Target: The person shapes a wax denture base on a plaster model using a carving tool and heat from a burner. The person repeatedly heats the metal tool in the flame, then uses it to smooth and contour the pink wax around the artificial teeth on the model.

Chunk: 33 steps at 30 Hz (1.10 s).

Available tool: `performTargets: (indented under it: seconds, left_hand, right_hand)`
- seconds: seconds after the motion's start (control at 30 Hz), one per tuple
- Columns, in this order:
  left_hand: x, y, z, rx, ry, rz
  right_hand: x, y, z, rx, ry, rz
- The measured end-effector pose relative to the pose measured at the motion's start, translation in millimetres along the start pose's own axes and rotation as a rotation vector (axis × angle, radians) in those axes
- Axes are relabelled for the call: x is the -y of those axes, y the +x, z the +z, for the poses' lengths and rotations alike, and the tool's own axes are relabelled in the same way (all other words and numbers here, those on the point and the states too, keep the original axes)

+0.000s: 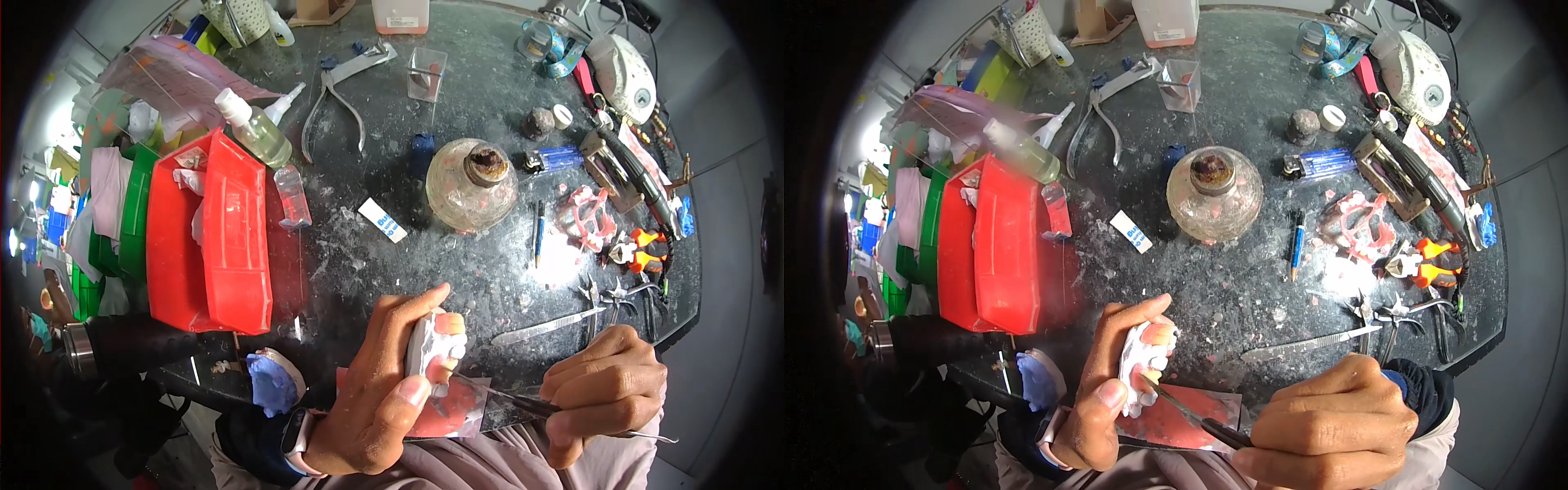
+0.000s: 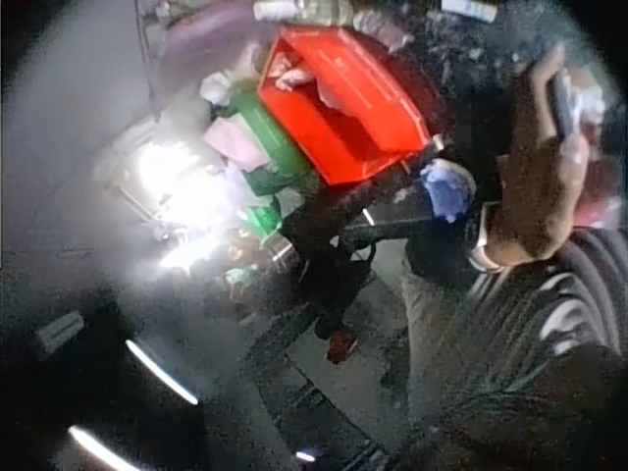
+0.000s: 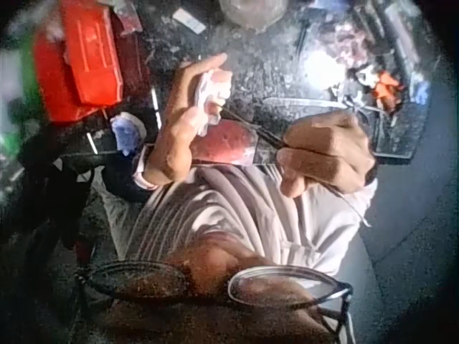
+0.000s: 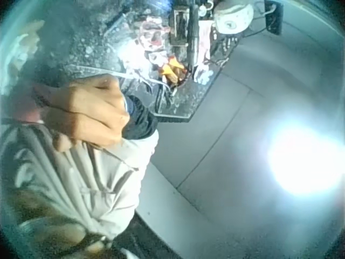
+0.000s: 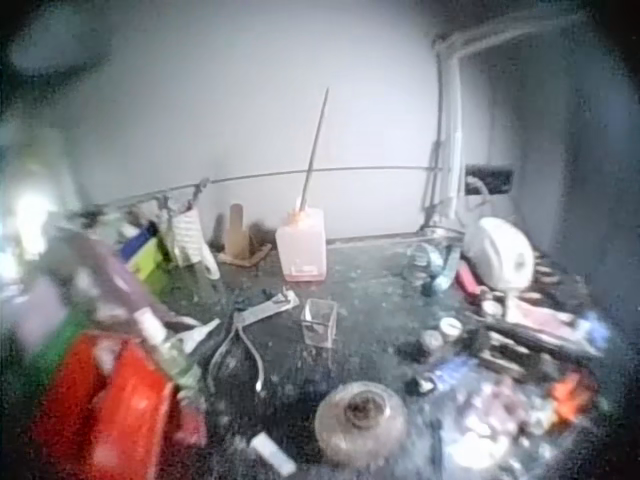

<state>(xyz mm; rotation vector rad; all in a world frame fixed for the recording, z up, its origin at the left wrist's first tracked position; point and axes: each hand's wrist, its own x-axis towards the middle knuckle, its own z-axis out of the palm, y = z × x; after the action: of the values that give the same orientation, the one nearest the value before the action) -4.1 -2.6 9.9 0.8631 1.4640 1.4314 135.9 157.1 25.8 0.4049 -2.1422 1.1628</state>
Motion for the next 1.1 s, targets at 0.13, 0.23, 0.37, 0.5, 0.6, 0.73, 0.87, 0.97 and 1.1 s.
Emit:
performTargets:
  seconds: [0.13,0.23,0.37,0.5,0.6,0.73,0.87,0.97,1.1]
  left_hand:
    - [-5,-4,0,-0.028,0.013,-0.040]
    - [-1,-4,-2,0.018,0.073,0.046]
    - [3,-2,1,-0.004,-0.029,0.037]
    - [5,-2,-4,0.034,0.087,0.066]
    - [8,-3,-2,0.018,0.078,0.092]
    - [11,-4,0,-0.003,0.010,0.101]
    - [9,-2,1,-0.005,0.016,0.080]
    - [7,-4,1,-0.006,0.015,0.067]
    - [11,-3,1,-0.008,0.030,0.099]
  right_hand:
    - [0,2,2,-0.074,0.088,0.043]
    - [1,5,2,-0.032,0.035,0.024]
    - [-2,2,4,-0.058,0.023,0.034]
    - [-1,4,4,-0.059,0.025,0.045]
    - [3,5,3,-0.060,0.028,0.067]
    - [0,1,0,-0.091,0.025,0.067]
    - [-8,0,1,-0.170,0.091,0.136]
    - [-4,1,0,-0.178,0.036,0.166]
    - [-3,-2,-4,-0.163,0.055,0.204]
